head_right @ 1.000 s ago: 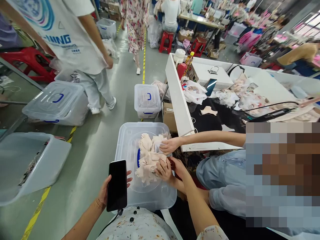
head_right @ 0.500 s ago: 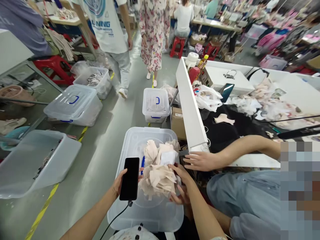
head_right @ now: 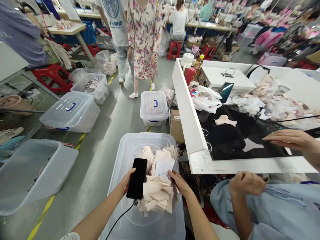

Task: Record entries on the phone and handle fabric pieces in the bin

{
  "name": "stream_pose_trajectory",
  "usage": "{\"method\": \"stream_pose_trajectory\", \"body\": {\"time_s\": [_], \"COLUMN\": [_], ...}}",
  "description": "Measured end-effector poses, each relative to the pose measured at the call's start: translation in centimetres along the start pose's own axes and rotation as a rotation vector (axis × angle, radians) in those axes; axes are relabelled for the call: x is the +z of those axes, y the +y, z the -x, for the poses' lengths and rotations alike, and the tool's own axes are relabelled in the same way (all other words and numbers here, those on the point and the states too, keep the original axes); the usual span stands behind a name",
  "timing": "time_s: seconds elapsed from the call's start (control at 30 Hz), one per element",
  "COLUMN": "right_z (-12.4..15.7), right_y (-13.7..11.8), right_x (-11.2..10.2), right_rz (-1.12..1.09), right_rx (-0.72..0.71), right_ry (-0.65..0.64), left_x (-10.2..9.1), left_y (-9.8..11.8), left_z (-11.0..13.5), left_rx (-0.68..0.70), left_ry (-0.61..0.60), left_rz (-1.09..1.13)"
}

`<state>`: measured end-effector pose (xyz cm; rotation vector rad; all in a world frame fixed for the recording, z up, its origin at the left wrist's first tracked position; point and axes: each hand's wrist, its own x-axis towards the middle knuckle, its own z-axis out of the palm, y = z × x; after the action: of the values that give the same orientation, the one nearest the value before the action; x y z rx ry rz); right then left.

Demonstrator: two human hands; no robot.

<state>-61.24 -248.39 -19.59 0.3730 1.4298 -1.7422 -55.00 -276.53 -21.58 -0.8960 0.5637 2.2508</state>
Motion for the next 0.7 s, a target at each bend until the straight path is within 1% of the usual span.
{"method": "stream_pose_trajectory", "body": {"time_s": [0.07, 0.13, 0.23, 0.3, 0.37, 0.43, 0.5, 0.57, 0.67, 0.7], "right_z": [-0.5, -1.0, -1.3, -1.1, -0.7, 0.0, 0.7, 1.3, 2.1, 2.4], "right_y": [0.2, 0.5, 0.8, 1.0, 1.1, 1.0, 1.1, 1.5, 3.1, 3.7], "right_x": [0.1, 0.5, 1.5, 2.6, 3.7, 4.8, 5.7, 6.4, 7.1, 7.2], "right_rz": [-0.046, 0.025, 0.148, 0.114, 0.058, 0.011, -0.005, -0.006, 0.028, 0.061], "right_rx": [0.007, 0.003, -0.004, 0.007, 0.009, -0.018, -0.047, -0.051, -0.076, -0.059], "right_ry": [0.035, 0.082, 0.170, 0.196, 0.195, 0.182, 0.188, 0.210, 0.214, 0.202], "left_x": [0.3, 0.5, 0.7, 0.7, 0.6, 0.4, 0.0, -0.8, -2.4, -2.9], "left_y": [-0.2, -0.4, -0.6, -0.7, -0.8, -1.0, -1.5, -2.2, -3.5, -3.8], "left_z": [-0.3, -0.4, -0.2, 0.1, 0.5, 1.0, 1.5, 2.2, 3.3, 3.8], "left_rx": [-0.004, -0.005, -0.014, -0.018, -0.001, 0.022, 0.029, 0.024, 0.041, 0.030], "left_ry": [0.063, 0.096, 0.105, 0.102, 0.134, 0.174, 0.181, 0.150, 0.116, 0.111], "left_rz": [-0.018, -0.031, -0.034, -0.021, -0.019, -0.026, -0.013, 0.021, 0.056, 0.055]}}
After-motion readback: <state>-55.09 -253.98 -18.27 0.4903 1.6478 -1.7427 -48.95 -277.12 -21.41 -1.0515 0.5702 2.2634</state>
